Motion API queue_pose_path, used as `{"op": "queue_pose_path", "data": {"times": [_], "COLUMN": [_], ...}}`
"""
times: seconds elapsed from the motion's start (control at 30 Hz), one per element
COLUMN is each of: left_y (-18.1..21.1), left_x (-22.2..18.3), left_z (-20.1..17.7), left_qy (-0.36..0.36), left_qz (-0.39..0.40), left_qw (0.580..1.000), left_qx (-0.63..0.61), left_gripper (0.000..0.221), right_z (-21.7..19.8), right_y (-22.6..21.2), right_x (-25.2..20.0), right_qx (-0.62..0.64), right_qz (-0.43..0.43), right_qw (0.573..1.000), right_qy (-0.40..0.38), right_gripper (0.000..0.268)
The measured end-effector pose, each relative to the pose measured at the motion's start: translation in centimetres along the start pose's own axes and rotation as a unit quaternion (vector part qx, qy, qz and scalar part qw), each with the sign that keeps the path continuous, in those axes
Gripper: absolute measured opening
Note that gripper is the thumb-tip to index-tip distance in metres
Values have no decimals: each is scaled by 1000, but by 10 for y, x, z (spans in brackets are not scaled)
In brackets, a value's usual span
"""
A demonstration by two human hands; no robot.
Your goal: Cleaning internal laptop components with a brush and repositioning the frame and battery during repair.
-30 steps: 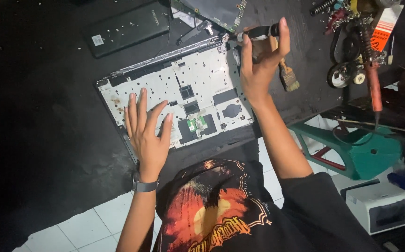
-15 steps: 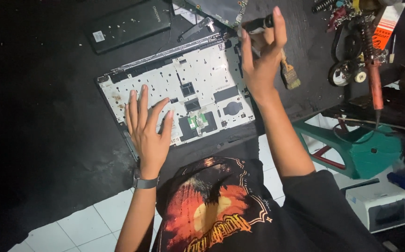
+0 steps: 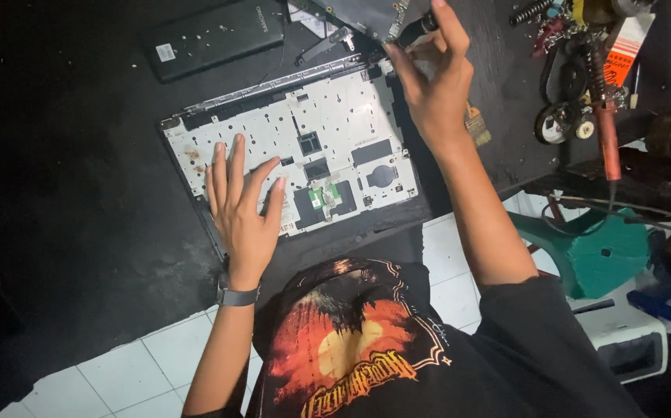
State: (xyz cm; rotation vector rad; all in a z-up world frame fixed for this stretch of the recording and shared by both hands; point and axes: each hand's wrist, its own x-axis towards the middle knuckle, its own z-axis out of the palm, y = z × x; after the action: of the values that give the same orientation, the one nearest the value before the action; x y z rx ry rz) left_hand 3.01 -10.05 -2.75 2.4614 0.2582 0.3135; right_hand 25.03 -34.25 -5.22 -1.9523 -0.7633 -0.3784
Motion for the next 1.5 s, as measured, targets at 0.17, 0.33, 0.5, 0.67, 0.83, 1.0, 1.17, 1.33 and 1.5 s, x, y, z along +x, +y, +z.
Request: {"op": "queue_pose_path", "data": {"times": [0.17,0.33,0.5,0.67,0.83,1.0,1.17,1.33,1.5], "left_y": [-3,-2,-4,-3,-4,-5,-6,-6,-7], "left_x": [-2,-1,-4,-4,-4,-5,-4,-5,-6], "left_z": [2,1,3,2,2,3,4,3,3], "left_qy": [3,3,8,12,10,11,13,9,8], "left_qz": [7,8,12,13,14,15,18,15,17], "left_qw": [1000,1000,1000,1000,1000,1000,1000,1000,1000], "left_qx": [0,1,6,-11,-1,-3,-2,-5,-6], "left_gripper": [24,24,24,25,24,25,24,26,28], "right_z": [0,-4,4,2,0,-1,2,-4,2], "right_y": [-2,-9,-12,-9,-3,-9,-1,-29,-10], "right_x": [-1,2,5,0,3,3,11,17,12], "right_qx": [-30,-25,4,-87,-99,-60,-124,-34,-28], "right_qz": [-16,-6,-7,-43,-2,1,-46,-14,-61], "right_qw": [999,998,1000,995,995,998,991,998,997], "right_qy": [-22,-62,-6,3,-30,-20,-25,-51,-29], "right_gripper": [80,76,74,86,84,79,68,58,70]}}
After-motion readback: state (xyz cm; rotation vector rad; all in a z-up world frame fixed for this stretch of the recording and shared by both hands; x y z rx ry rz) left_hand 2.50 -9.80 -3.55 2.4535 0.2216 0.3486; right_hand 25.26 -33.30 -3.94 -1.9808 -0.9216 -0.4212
